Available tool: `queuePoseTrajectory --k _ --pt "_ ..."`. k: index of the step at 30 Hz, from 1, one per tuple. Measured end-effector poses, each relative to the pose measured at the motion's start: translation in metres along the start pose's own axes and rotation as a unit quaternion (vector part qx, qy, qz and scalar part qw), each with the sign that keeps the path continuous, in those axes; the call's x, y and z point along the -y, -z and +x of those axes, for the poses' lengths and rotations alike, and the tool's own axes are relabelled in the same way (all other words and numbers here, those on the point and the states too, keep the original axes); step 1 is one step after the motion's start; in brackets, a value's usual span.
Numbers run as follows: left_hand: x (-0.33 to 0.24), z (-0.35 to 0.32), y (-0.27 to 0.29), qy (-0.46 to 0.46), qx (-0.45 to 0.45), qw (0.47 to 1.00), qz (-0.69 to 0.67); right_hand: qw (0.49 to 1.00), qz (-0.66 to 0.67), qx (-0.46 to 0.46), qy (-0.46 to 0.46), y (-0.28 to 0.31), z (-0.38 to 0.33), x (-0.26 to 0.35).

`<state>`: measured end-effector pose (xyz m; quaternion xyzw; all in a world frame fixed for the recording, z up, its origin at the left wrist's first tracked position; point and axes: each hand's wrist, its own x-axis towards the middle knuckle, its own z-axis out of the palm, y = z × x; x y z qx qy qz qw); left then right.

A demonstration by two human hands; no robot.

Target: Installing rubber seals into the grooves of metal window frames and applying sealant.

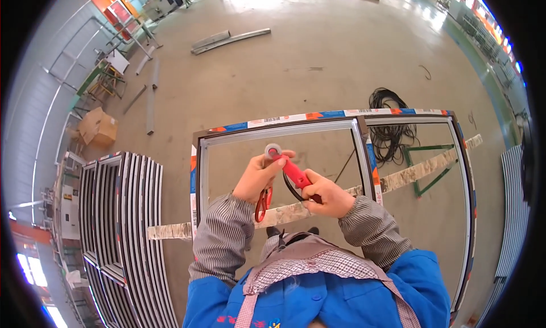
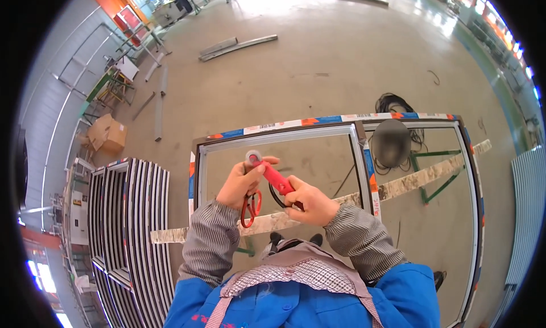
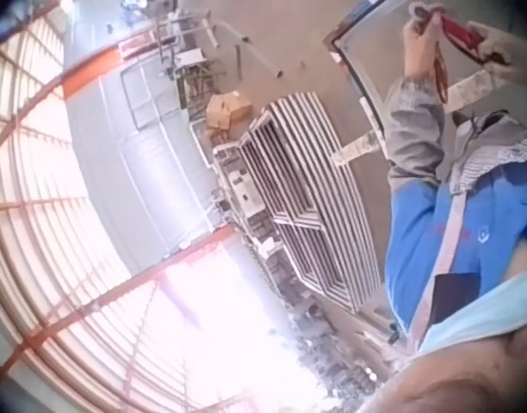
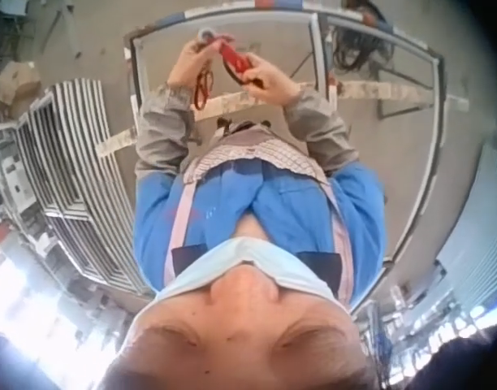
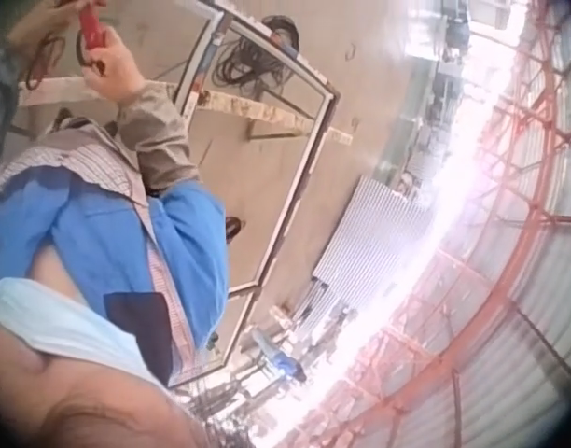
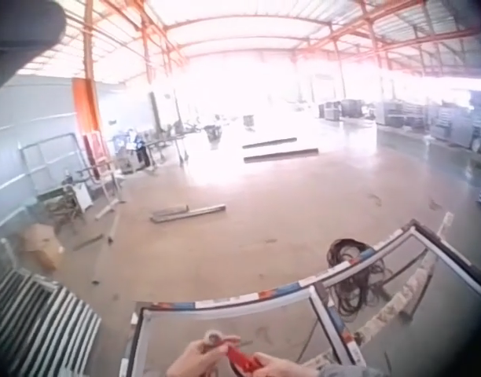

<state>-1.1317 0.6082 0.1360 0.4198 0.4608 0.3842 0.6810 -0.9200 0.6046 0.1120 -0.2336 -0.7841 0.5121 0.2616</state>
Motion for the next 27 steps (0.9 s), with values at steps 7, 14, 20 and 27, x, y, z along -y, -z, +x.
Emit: queuePoseTrajectory --k 7,14,20,27 --pt "-0.023 0.005 0.077 -0.199 -0.28 0.928 -0.146 0.981 -0.104 -0.159 0.038 -0.018 -0.005 -0.013" --pt "0.012 -0.05 0.166 -0.084 -0.124 0.897 -0.416 0.817 0.506 -0.234 -0.15 -0.038 -0.001 -0.008" --pt "0.075 -0.051 0.12 0.021 -0.052 0.836 -0.546 0.725 0.649 -0.211 -0.095 -0.068 0.057 -0.001" --pt "0.029 -0.038 0.091 0.014 0.111 0.98 -0.165 0.748 0.598 -0.286 -0.023 -0.071 0.136 0.035"
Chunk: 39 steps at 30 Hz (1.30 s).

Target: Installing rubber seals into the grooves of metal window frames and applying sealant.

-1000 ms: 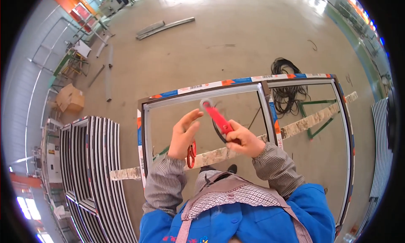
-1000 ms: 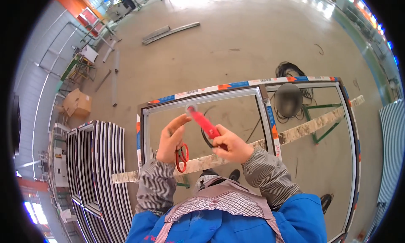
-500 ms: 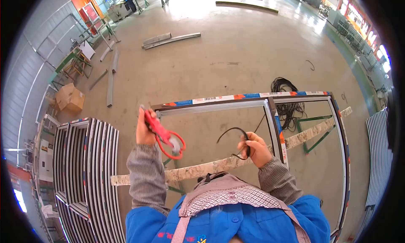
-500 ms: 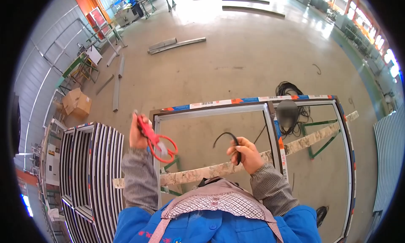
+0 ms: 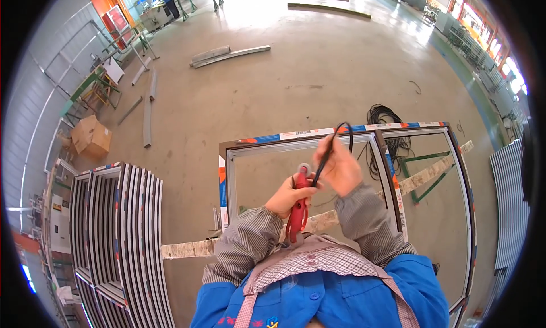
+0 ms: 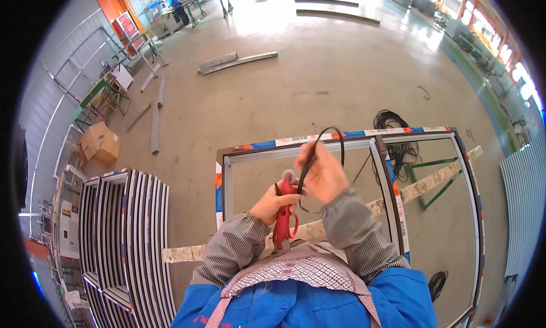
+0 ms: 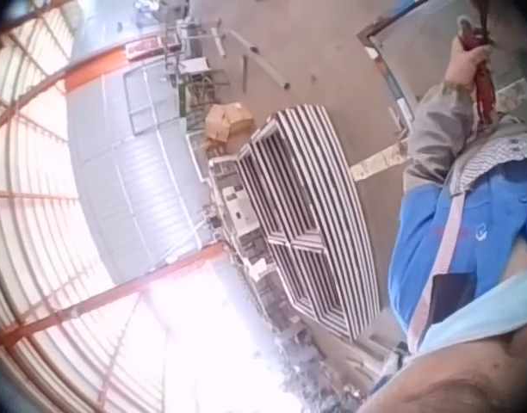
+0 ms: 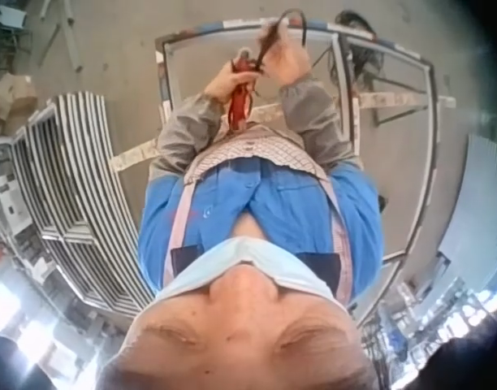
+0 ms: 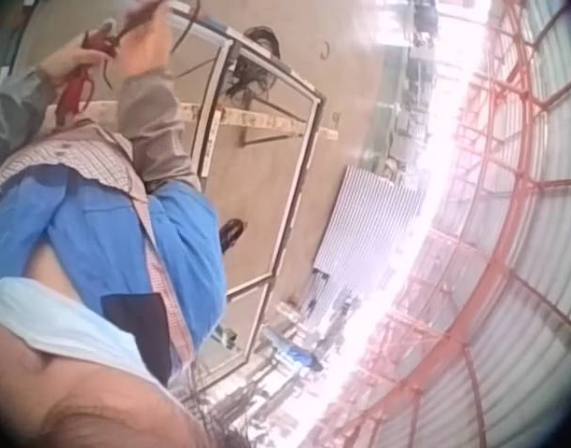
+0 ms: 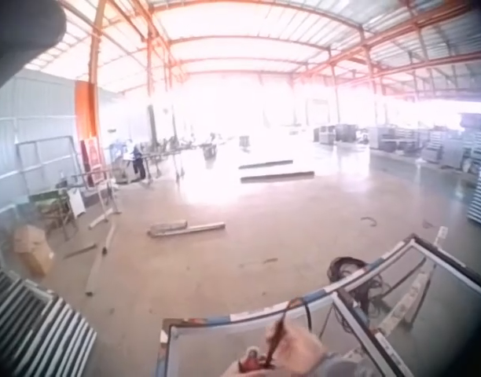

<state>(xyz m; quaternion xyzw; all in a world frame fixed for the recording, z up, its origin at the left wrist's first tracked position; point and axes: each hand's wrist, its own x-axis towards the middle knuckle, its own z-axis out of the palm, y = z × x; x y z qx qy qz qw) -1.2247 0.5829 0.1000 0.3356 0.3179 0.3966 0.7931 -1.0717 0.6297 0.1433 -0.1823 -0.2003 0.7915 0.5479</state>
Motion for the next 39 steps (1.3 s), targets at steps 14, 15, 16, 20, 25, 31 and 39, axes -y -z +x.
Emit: queuePoseTrajectory --k 14,15,16,20,25,31,39 --pt "-0.145 -0.182 0.151 -0.014 -0.386 0.877 0.285 0.91 0.002 -0.292 0.295 0.203 -0.021 0.186" --pt "-0.153 -0.204 0.165 -0.045 -0.414 0.868 0.269 0.902 0.015 -0.307 0.303 0.212 -0.021 0.183" --pt "-0.169 -0.213 0.154 -0.046 -0.472 0.839 0.266 0.886 0.013 -0.338 0.318 0.229 -0.021 0.178" --pt "-0.184 -0.252 0.182 -0.137 -0.499 0.816 0.259 0.864 0.007 -0.426 0.268 0.257 -0.006 0.14" --pt "-0.221 -0.278 0.223 -0.01 -0.568 0.68 0.464 0.89 0.058 -0.415 0.181 0.32 0.033 0.075" --pt "-0.286 -0.3 0.271 -0.058 -0.476 0.598 0.642 0.842 0.096 -0.523 0.091 0.337 0.094 0.038" --pt "-0.281 -0.124 0.112 -0.041 -0.498 0.679 0.538 0.847 0.291 -0.441 -0.059 0.309 0.139 -0.02"
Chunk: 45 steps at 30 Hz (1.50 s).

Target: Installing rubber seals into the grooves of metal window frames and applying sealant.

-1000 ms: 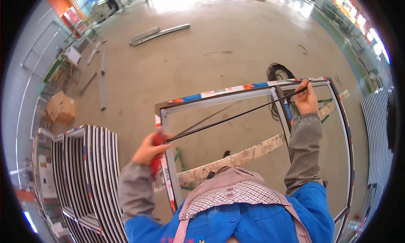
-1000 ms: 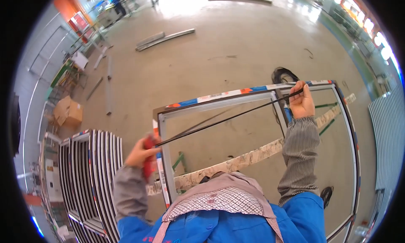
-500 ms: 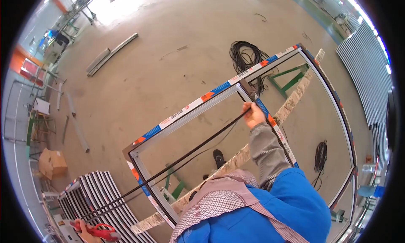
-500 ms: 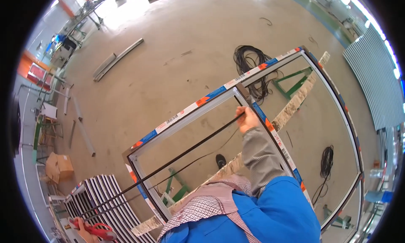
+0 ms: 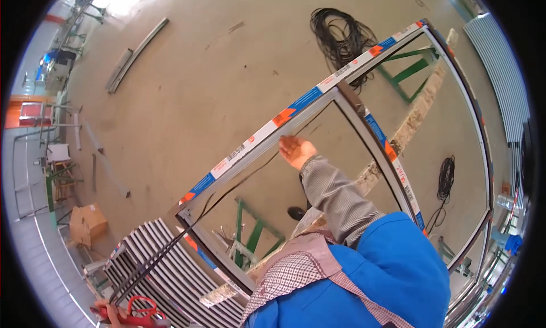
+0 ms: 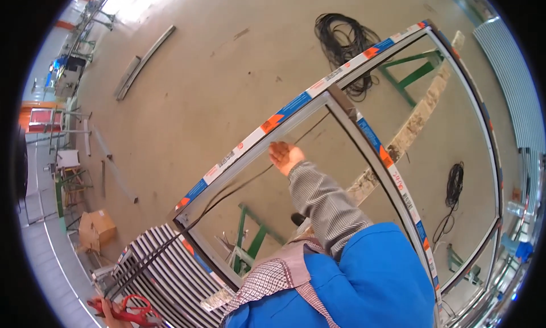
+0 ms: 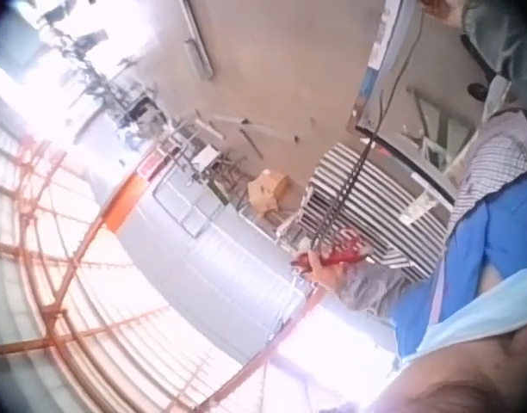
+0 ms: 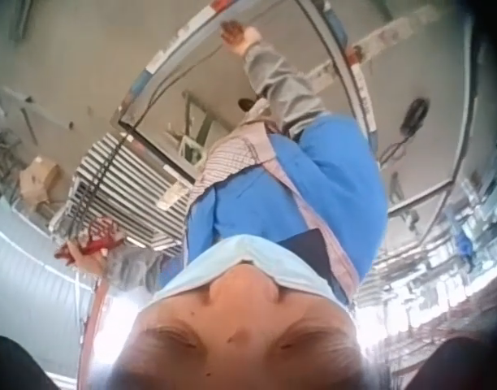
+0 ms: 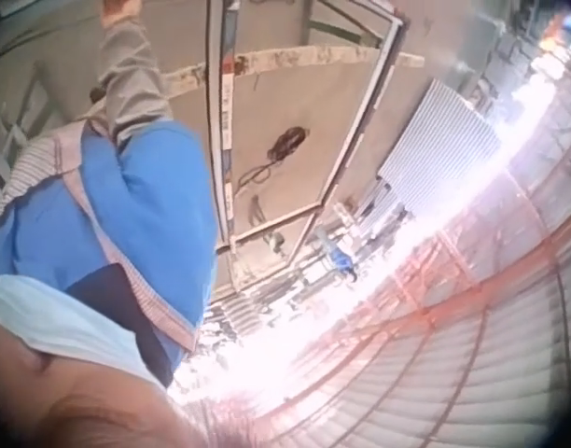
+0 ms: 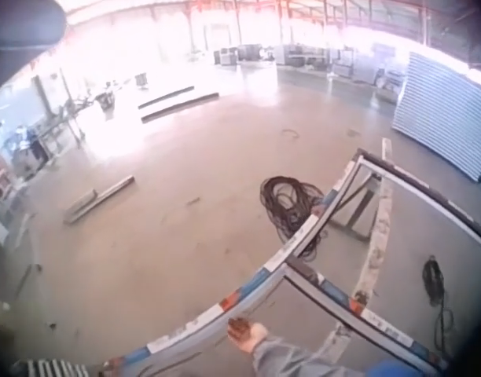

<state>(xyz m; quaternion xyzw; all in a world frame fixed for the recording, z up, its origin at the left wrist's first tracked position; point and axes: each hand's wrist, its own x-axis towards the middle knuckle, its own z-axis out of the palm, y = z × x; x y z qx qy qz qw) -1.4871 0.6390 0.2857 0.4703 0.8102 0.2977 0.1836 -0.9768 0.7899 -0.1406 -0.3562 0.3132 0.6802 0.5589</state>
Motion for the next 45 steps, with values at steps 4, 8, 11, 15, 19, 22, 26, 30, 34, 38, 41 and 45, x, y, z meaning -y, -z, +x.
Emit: queuePoseTrajectory --k 4,8,11,15,19,22,26,30,34,38,41,45 --pt "-0.087 -0.016 -0.092 0.044 0.037 0.962 -0.267 0.998 -0.046 -0.027 -0.043 0.013 0.002 -0.039" --pt "-0.105 -0.018 -0.182 0.05 0.249 0.967 0.0 0.914 -0.206 0.189 -0.293 -0.002 -0.09 -0.108" --pt "-0.104 -0.032 -0.21 -0.002 0.317 0.948 0.016 0.839 -0.234 0.265 -0.414 -0.037 -0.155 -0.146" --pt "-0.11 -0.048 -0.214 -0.042 0.365 0.928 0.067 0.86 -0.126 0.291 -0.401 -0.043 -0.157 -0.153" --pt "-0.1 -0.061 -0.204 -0.055 0.305 0.948 0.076 0.917 -0.022 0.257 -0.305 -0.036 -0.129 -0.12" --pt "-0.095 -0.063 -0.194 0.015 0.179 0.981 0.075 0.953 0.03 0.228 -0.195 -0.034 -0.108 -0.072" --pt "-0.063 -0.061 -0.161 0.047 0.096 0.993 -0.041 0.968 0.154 0.189 -0.062 -0.019 -0.073 0.002" --pt "-0.052 -0.058 -0.141 0.062 -0.025 0.991 -0.118 0.978 0.159 0.131 0.03 0.02 -0.029 0.064" --pt "-0.049 -0.046 -0.089 0.088 -0.087 0.99 0.063 0.98 0.181 0.007 0.088 0.028 -0.016 0.09" --pt "-0.012 -0.032 -0.056 0.079 -0.217 0.97 0.076 0.98 0.142 -0.086 0.111 0.037 -0.006 0.102" --pt "0.097 -0.011 0.044 -0.14 -0.062 0.895 0.419 0.984 0.142 -0.015 0.105 0.047 0.008 0.099" --pt "0.172 0.011 0.11 -0.032 -0.111 0.907 0.405 0.984 0.031 -0.004 0.175 0.029 0.002 0.07"
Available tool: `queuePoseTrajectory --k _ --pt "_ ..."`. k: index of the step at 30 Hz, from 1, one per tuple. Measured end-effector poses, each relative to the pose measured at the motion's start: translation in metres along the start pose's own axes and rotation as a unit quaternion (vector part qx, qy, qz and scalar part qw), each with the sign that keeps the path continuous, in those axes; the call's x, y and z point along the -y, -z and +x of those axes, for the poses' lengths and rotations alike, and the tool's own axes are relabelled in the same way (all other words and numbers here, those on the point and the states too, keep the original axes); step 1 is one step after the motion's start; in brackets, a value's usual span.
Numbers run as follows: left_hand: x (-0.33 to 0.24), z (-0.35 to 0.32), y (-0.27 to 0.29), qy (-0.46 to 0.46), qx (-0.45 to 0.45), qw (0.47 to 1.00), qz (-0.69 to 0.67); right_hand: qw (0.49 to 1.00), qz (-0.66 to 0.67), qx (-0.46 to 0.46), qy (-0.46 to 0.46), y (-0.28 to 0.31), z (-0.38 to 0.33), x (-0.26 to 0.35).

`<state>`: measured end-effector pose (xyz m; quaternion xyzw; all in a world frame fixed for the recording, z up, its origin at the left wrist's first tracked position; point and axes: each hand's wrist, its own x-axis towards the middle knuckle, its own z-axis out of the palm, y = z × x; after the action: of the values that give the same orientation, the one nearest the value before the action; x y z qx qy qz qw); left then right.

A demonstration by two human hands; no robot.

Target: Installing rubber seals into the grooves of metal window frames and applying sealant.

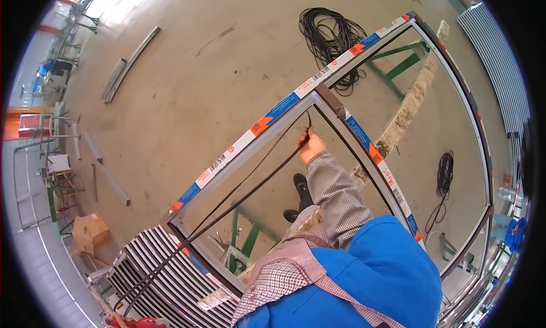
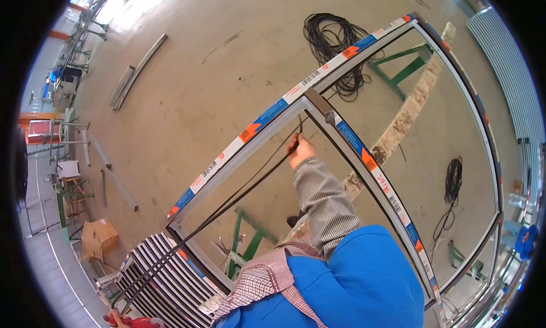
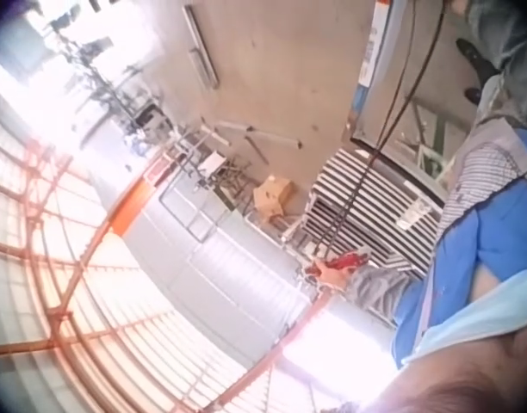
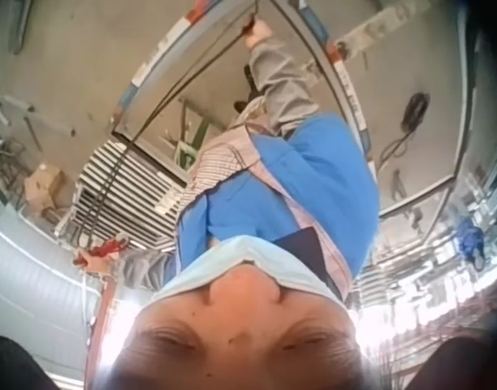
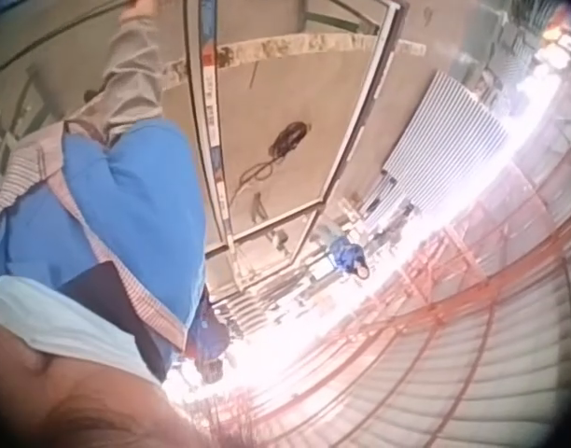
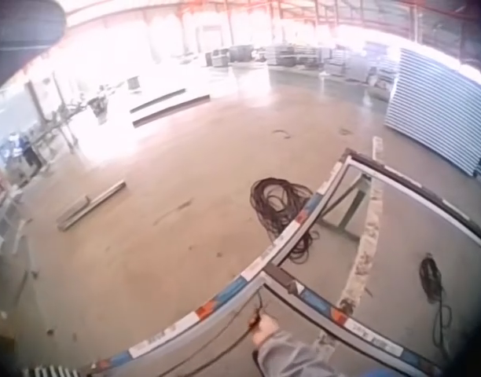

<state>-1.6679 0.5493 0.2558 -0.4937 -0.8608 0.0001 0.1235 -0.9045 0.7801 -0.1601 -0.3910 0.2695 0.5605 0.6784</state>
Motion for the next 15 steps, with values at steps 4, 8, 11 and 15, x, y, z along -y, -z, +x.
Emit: queuePoseTrajectory --k 4,8,11,15 --pt "0.012 0.01 -0.008 -0.052 0.015 0.993 -0.109 0.956 -0.245 -0.016 0.163 -0.025 -0.023 -0.006" --pt "-0.01 0.012 0.007 -0.101 0.023 0.971 -0.214 0.955 -0.274 -0.022 0.11 -0.029 -0.047 -0.017" --pt "-0.081 0.002 0.033 0.122 0.056 0.957 -0.258 0.947 -0.29 0.028 0.136 -0.024 -0.068 -0.032" --pt "-0.035 0.021 0.043 -0.046 0.095 0.988 -0.112 0.934 -0.311 0.018 0.175 -0.04 -0.067 -0.027"
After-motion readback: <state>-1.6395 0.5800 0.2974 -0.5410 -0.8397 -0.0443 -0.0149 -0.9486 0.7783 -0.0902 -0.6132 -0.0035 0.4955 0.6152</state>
